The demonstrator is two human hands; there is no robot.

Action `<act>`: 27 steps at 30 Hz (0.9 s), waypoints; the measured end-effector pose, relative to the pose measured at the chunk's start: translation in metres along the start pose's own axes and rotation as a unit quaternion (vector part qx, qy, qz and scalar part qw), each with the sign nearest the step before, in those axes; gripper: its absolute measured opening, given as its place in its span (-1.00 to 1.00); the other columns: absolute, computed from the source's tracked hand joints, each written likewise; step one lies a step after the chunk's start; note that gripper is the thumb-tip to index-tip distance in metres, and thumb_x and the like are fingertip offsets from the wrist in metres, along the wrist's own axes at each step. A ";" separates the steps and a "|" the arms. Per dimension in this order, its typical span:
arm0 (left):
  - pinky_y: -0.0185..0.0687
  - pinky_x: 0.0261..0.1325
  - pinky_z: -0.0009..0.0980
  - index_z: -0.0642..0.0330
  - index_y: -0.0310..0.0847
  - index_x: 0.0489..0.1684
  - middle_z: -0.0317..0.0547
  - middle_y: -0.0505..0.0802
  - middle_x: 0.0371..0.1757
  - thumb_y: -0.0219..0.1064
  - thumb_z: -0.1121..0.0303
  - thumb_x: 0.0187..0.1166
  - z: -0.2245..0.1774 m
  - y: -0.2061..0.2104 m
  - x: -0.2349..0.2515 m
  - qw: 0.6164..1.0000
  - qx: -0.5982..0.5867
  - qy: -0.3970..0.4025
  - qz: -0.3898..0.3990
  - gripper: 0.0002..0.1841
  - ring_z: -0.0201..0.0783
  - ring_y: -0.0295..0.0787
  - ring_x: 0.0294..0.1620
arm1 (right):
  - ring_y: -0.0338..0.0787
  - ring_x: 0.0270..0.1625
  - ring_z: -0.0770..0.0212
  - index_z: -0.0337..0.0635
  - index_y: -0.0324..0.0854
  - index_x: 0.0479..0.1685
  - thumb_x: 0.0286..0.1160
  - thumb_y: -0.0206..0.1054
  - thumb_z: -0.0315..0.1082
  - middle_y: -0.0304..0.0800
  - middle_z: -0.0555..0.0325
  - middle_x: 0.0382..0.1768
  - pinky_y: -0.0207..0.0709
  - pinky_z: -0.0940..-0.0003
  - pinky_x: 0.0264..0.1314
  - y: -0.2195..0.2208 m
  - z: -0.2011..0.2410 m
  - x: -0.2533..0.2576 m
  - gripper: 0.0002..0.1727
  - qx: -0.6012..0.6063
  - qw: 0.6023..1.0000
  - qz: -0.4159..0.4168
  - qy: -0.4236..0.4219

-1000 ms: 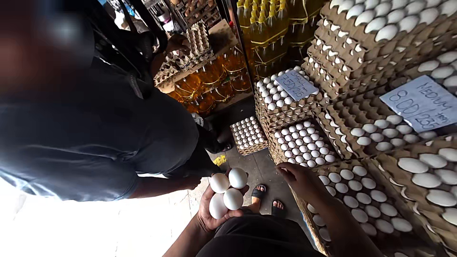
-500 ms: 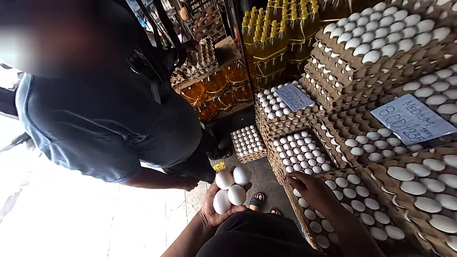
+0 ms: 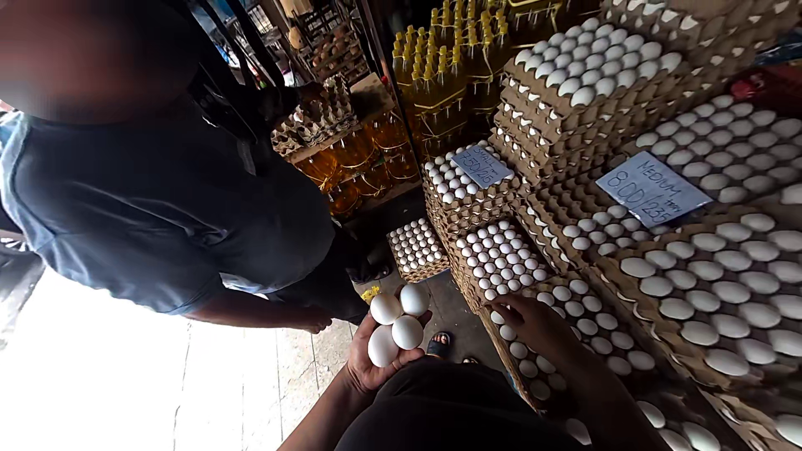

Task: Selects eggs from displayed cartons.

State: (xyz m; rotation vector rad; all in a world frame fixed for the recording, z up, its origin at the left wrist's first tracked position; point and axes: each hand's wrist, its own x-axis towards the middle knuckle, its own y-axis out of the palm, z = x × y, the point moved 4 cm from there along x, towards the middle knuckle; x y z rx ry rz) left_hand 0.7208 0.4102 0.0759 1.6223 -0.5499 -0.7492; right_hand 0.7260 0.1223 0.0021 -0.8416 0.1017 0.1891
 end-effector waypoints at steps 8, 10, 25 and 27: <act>0.81 0.23 -0.01 0.26 0.53 0.51 0.37 0.66 0.48 0.32 0.08 0.60 0.012 -0.009 -0.008 0.999 -0.035 -0.002 0.011 -0.43 0.25 0.72 0.41 | 0.86 -0.19 -0.02 -0.08 0.80 0.21 0.82 0.21 -0.14 0.90 -0.03 -0.15 0.71 -0.09 0.00 -0.005 -0.014 -0.030 -0.68 -0.004 1.000 -0.001 0.026; 0.80 0.25 -0.02 0.27 0.51 0.52 0.38 0.65 0.49 0.32 0.09 0.60 0.012 -0.010 -0.012 0.999 -0.042 0.006 0.016 -0.42 0.25 0.70 0.43 | 0.85 -0.21 -0.06 -0.09 0.79 0.22 0.82 0.21 -0.15 0.89 -0.07 -0.16 0.70 -0.14 -0.01 -0.013 -0.016 -0.025 -0.68 -0.002 0.999 -0.002 0.032; 0.83 0.18 0.02 0.33 0.54 0.46 0.44 0.68 0.43 0.28 0.08 0.63 -0.016 -0.005 -0.060 0.988 -0.062 0.144 0.004 -0.44 0.30 0.76 0.33 | 0.83 0.19 -0.37 0.43 0.03 0.93 0.97 -0.13 -0.19 0.81 -0.25 0.23 0.60 -0.40 0.20 -0.070 0.229 0.182 -0.41 -0.100 0.979 0.002 -0.176; 0.84 0.17 0.02 0.36 0.52 0.47 0.47 0.66 0.43 0.30 0.08 0.61 -0.016 -0.006 -0.064 0.984 -0.076 0.160 -0.002 -0.42 0.32 0.75 0.34 | 0.78 0.32 -0.34 0.33 -0.03 0.95 0.97 -0.16 -0.20 0.75 -0.22 0.37 0.58 -0.38 0.31 -0.065 0.252 0.200 -0.40 -0.110 0.976 0.019 -0.187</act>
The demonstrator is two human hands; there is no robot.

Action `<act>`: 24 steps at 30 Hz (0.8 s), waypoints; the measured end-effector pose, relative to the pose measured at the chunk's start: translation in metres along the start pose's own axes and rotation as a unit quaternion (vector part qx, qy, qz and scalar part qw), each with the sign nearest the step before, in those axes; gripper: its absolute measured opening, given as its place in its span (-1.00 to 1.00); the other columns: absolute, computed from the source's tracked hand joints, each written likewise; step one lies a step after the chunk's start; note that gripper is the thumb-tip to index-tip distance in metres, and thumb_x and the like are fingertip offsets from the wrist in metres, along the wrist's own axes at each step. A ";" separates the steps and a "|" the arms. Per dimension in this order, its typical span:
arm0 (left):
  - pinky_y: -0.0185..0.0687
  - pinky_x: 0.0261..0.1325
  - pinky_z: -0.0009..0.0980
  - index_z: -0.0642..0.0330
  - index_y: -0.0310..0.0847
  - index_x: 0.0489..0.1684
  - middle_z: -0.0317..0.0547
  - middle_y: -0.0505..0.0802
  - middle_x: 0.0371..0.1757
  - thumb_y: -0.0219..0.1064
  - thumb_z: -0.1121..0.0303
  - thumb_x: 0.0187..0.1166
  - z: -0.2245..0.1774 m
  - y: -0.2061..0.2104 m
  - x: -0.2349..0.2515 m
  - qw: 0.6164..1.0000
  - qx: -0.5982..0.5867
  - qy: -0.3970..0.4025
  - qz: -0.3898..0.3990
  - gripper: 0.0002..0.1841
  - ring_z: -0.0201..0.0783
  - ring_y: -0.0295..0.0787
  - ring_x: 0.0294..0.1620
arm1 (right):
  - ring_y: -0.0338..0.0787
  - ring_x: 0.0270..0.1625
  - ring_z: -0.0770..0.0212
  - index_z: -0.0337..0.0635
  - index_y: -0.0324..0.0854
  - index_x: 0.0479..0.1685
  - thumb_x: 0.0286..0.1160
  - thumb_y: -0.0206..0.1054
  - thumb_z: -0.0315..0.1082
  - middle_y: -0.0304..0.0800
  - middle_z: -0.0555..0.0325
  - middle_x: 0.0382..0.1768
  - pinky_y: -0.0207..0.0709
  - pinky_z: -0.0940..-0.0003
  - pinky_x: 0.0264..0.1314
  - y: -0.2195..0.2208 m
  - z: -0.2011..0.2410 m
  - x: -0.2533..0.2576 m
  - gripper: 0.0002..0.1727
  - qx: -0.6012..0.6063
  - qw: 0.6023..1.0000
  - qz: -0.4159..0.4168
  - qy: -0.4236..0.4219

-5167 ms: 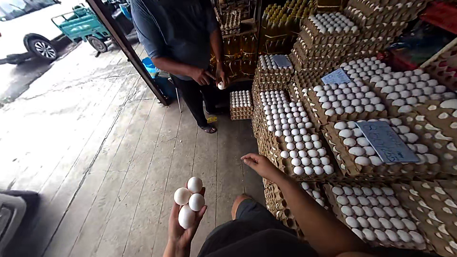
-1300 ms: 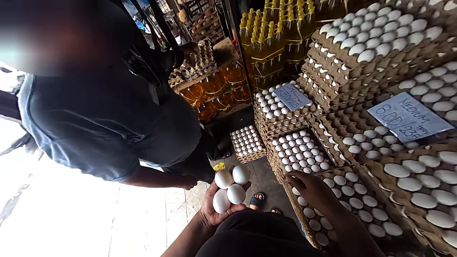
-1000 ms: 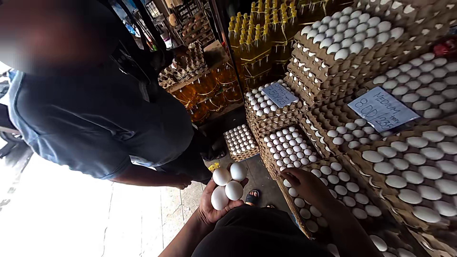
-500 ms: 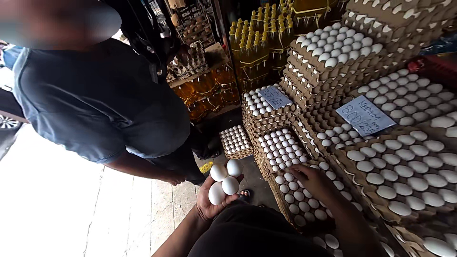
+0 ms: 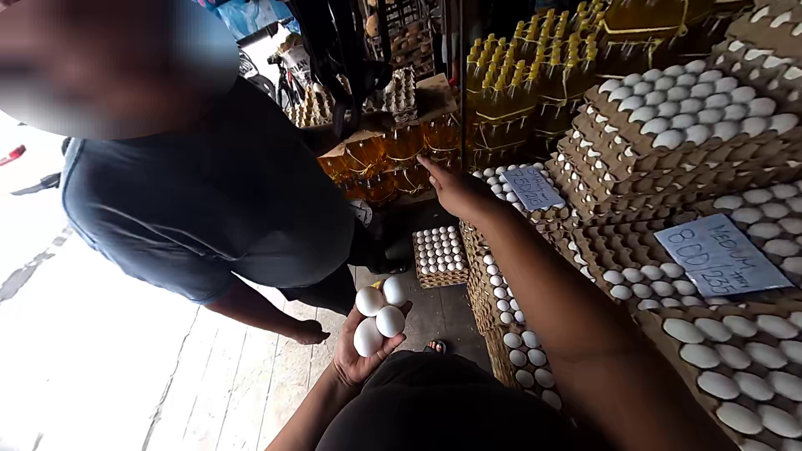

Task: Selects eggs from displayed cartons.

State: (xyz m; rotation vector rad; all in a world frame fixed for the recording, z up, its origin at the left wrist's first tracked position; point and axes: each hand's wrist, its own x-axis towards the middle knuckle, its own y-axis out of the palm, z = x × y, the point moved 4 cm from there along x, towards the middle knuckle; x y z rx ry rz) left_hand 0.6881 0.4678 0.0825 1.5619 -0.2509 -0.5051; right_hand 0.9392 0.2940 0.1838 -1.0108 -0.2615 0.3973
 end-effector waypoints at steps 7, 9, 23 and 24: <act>0.83 0.20 -0.03 0.36 0.44 0.55 0.47 0.61 0.50 0.31 0.08 0.61 -0.002 -0.011 -0.009 0.998 -0.006 0.055 0.001 -0.37 0.30 0.70 0.41 | 0.78 0.26 -0.40 0.32 -0.01 0.95 0.96 -0.12 -0.17 0.75 -0.31 0.28 0.60 -0.42 0.22 0.020 0.014 0.034 -0.40 0.021 1.000 0.011 -0.016; 0.83 0.21 -0.04 0.35 0.42 0.58 0.46 0.60 0.51 0.33 0.10 0.59 -0.007 -0.015 -0.010 0.998 -0.008 0.059 0.001 -0.35 0.28 0.69 0.43 | 0.77 0.31 -0.37 0.23 0.04 0.93 0.97 -0.13 -0.18 0.74 -0.31 0.32 0.58 -0.38 0.31 0.035 0.008 0.042 -0.42 0.057 0.998 0.023 -0.016; 0.82 0.21 -0.04 0.36 0.51 0.52 0.40 0.66 0.48 0.42 0.07 0.48 -0.124 -0.016 0.074 1.000 -0.009 0.020 0.004 -0.32 0.23 0.71 0.43 | 0.52 -0.48 0.38 -0.10 0.48 0.60 0.95 -0.19 -0.37 0.79 0.05 0.07 0.45 0.40 -0.42 0.092 -0.054 0.214 -0.54 0.456 0.883 0.014 0.112; 0.82 0.22 -0.03 0.36 0.49 0.55 0.39 0.65 0.49 0.42 0.07 0.48 -0.134 -0.015 0.084 1.000 -0.006 0.014 0.014 -0.30 0.23 0.70 0.44 | 0.55 -0.48 0.40 -0.12 0.52 0.56 0.94 -0.16 -0.38 0.80 0.06 0.08 0.49 0.43 -0.40 0.092 -0.059 0.226 -0.56 0.476 0.872 0.004 0.116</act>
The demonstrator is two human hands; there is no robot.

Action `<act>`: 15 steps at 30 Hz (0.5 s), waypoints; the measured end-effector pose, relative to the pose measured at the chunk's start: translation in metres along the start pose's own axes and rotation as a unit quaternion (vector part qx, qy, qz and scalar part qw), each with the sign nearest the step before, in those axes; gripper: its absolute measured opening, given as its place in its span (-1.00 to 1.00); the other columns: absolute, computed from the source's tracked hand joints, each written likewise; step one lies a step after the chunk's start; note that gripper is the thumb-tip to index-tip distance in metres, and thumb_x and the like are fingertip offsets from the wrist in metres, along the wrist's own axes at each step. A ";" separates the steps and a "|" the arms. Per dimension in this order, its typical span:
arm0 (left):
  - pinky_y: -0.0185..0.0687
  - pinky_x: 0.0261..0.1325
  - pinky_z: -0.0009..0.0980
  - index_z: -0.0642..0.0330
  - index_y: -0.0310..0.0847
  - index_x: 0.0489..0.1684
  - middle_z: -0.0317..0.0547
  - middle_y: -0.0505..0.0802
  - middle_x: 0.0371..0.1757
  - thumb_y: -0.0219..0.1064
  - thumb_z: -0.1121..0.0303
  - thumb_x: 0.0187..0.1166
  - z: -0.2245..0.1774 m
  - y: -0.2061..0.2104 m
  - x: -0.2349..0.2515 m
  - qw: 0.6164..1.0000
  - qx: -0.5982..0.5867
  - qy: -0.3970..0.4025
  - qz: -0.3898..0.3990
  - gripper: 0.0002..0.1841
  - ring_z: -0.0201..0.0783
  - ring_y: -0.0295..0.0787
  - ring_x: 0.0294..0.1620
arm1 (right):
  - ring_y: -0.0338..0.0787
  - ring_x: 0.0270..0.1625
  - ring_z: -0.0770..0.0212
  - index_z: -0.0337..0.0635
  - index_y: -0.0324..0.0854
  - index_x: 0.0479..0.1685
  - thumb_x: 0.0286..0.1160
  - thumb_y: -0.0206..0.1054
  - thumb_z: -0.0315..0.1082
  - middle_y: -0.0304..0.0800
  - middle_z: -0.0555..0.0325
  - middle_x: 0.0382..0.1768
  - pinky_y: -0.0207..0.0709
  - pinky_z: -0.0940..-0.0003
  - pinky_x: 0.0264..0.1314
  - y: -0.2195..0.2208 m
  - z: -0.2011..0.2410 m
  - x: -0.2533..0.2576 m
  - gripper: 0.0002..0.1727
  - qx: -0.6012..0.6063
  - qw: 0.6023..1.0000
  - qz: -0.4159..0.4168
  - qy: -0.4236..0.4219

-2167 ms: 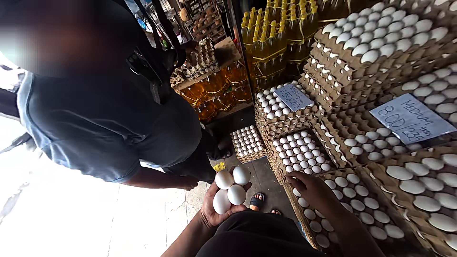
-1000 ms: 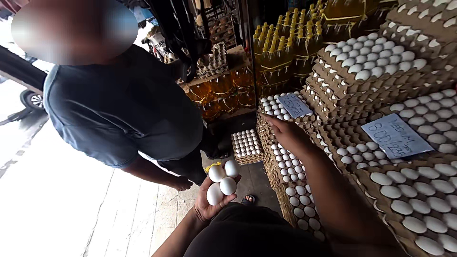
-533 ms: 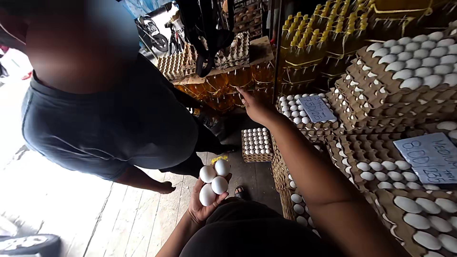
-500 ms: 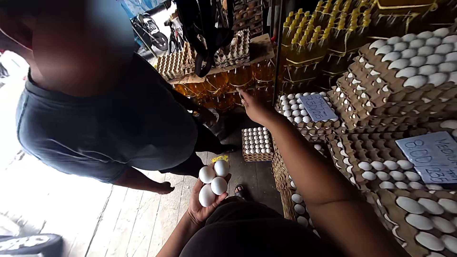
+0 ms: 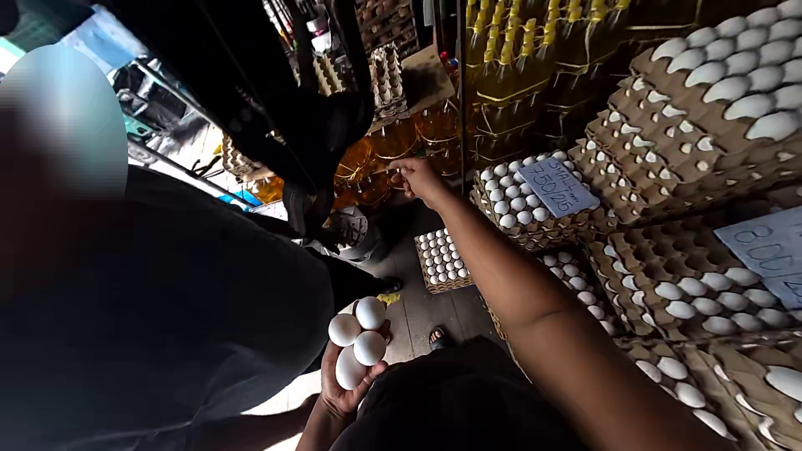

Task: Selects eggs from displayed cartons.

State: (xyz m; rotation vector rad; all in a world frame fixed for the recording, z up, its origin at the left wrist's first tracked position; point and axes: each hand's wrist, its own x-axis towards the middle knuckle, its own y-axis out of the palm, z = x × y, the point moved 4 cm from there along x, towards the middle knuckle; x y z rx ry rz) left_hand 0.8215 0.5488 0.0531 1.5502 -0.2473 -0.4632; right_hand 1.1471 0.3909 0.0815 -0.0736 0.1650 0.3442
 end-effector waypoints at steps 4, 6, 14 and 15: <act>0.83 0.18 -0.03 0.34 0.50 0.56 0.38 0.66 0.49 0.47 0.09 0.41 -0.032 0.001 0.038 1.000 0.008 -0.001 -0.003 -0.28 0.22 0.72 0.42 | 0.48 -0.52 0.44 -0.14 0.59 0.50 0.86 0.00 -0.45 0.84 0.08 0.07 0.39 0.48 -0.47 -0.011 -0.009 0.048 -0.61 0.027 1.000 -0.002 0.008; 0.84 0.16 -0.04 0.37 0.51 0.52 0.39 0.67 0.46 0.48 0.09 0.40 -0.041 0.004 0.053 1.000 0.002 0.008 -0.013 -0.28 0.22 0.74 0.39 | 0.57 -0.40 0.39 -0.08 0.67 0.45 0.84 0.13 -0.37 0.89 0.10 0.10 0.37 0.40 -0.39 -0.018 -0.013 0.070 -0.65 0.005 1.000 -0.001 0.026; 0.84 0.19 -0.11 0.41 0.50 0.54 0.38 0.69 0.45 0.44 0.10 0.45 -0.066 0.022 0.104 0.996 -0.003 0.084 -0.012 -0.29 0.17 0.77 0.37 | 0.53 -0.32 0.28 -0.15 0.72 0.32 0.79 0.26 -0.08 0.76 0.06 -0.12 0.42 0.29 -0.27 -0.054 -0.008 0.192 -0.61 -0.056 0.998 0.005 0.003; 0.83 0.22 -0.14 0.40 0.45 0.59 0.37 0.67 0.47 0.43 0.10 0.48 -0.067 0.023 0.108 0.995 -0.004 0.099 -0.001 -0.28 0.15 0.76 0.39 | 0.68 -0.12 0.16 -0.18 0.72 0.33 0.78 0.27 -0.08 0.81 -0.04 0.03 0.54 0.15 -0.04 -0.057 -0.005 0.212 -0.59 -0.074 0.997 0.015 -0.007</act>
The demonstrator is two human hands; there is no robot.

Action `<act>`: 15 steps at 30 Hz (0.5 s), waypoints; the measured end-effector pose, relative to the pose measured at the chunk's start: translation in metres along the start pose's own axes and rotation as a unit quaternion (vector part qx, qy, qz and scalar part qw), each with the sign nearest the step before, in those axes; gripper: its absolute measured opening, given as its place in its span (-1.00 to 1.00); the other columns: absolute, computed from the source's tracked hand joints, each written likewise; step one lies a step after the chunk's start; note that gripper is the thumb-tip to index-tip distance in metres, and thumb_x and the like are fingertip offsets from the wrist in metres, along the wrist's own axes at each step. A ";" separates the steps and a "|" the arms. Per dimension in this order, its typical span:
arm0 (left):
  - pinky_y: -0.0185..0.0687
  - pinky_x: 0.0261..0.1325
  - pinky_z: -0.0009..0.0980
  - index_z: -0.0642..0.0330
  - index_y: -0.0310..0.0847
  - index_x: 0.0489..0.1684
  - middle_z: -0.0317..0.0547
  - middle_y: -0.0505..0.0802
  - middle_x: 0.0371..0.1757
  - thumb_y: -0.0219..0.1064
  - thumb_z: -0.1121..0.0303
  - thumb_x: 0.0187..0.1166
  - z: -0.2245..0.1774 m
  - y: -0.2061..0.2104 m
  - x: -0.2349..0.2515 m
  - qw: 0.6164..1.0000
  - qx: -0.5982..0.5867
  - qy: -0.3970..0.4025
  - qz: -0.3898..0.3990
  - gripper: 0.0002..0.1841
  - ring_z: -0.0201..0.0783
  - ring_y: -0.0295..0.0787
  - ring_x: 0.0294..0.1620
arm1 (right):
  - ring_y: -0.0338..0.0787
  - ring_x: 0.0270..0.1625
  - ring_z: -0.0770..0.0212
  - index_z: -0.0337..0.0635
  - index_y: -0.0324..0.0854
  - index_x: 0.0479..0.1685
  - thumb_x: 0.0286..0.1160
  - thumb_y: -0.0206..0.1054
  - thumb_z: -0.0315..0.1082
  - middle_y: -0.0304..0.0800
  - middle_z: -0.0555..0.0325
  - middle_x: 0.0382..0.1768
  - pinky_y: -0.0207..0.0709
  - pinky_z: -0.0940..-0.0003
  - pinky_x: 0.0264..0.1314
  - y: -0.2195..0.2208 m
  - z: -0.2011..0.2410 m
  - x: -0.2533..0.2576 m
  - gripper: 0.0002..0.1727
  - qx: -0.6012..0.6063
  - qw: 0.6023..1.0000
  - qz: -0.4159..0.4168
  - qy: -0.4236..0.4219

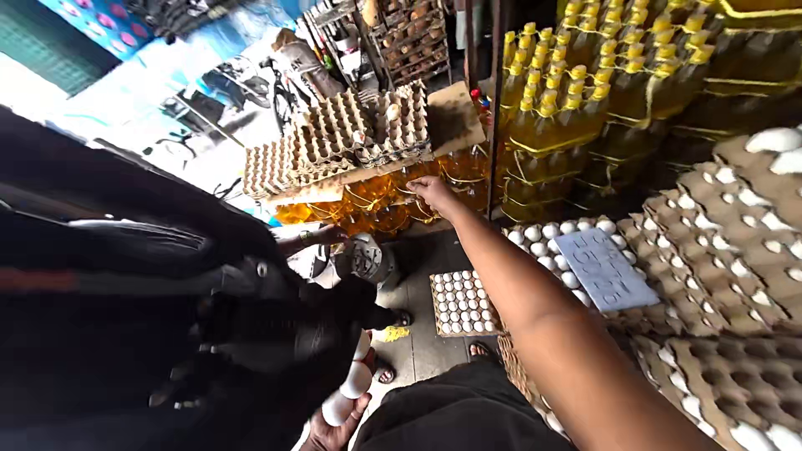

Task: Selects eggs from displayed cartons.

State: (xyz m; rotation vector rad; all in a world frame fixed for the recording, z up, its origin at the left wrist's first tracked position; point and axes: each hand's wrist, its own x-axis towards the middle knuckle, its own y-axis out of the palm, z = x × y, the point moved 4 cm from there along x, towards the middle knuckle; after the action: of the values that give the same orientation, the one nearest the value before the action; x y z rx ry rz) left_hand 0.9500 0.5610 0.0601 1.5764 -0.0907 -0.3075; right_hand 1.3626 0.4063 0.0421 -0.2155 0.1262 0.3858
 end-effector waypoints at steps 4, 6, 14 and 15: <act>0.86 -0.06 -0.45 0.38 0.63 0.35 0.20 0.85 0.20 0.28 0.21 0.62 0.003 0.037 0.041 0.976 0.132 0.150 -0.084 -0.54 -0.12 0.93 0.08 | 0.79 0.31 -0.12 -0.28 0.72 0.31 0.75 0.30 -0.10 0.82 -0.21 0.22 0.52 -0.17 0.50 -0.006 0.007 0.082 -0.56 -0.070 0.996 0.017 -0.056; 0.81 -0.25 -0.57 0.30 0.63 0.10 0.06 0.88 -0.03 0.20 0.34 0.65 -0.001 0.049 0.059 0.946 0.186 0.218 -0.149 -0.75 -0.28 0.93 -0.14 | 0.74 0.44 -0.16 -0.20 0.65 0.43 0.72 0.34 -0.04 0.79 -0.18 0.33 0.46 -0.21 0.59 -0.004 0.011 0.116 -0.50 -0.119 0.991 0.026 -0.055; 0.86 0.11 -0.21 0.37 0.45 0.61 0.35 0.71 0.42 0.31 -0.02 0.57 -0.031 0.009 0.064 0.989 0.032 0.140 -0.030 -0.27 0.11 0.83 0.28 | 0.68 0.45 -0.41 0.15 0.37 0.77 0.58 0.45 -0.02 0.71 -0.31 0.40 0.46 -0.51 0.42 0.022 0.040 0.225 -0.27 -0.283 0.955 0.032 -0.084; 0.86 0.14 -0.22 0.36 0.39 0.66 0.35 0.67 0.48 0.30 -0.01 0.58 -0.036 0.009 0.069 0.990 0.029 0.133 -0.023 -0.26 0.11 0.81 0.33 | 0.68 0.45 -0.41 0.16 0.38 0.76 0.57 0.45 -0.03 0.72 -0.30 0.39 0.47 -0.51 0.42 0.028 0.043 0.236 -0.28 -0.297 0.950 0.036 -0.091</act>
State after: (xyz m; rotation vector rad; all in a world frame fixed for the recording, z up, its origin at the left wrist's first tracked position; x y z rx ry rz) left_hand 1.0267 0.5782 0.0597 1.6649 0.1448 -0.1285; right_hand 1.5721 0.5268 0.0404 -0.7706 -0.1713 0.5079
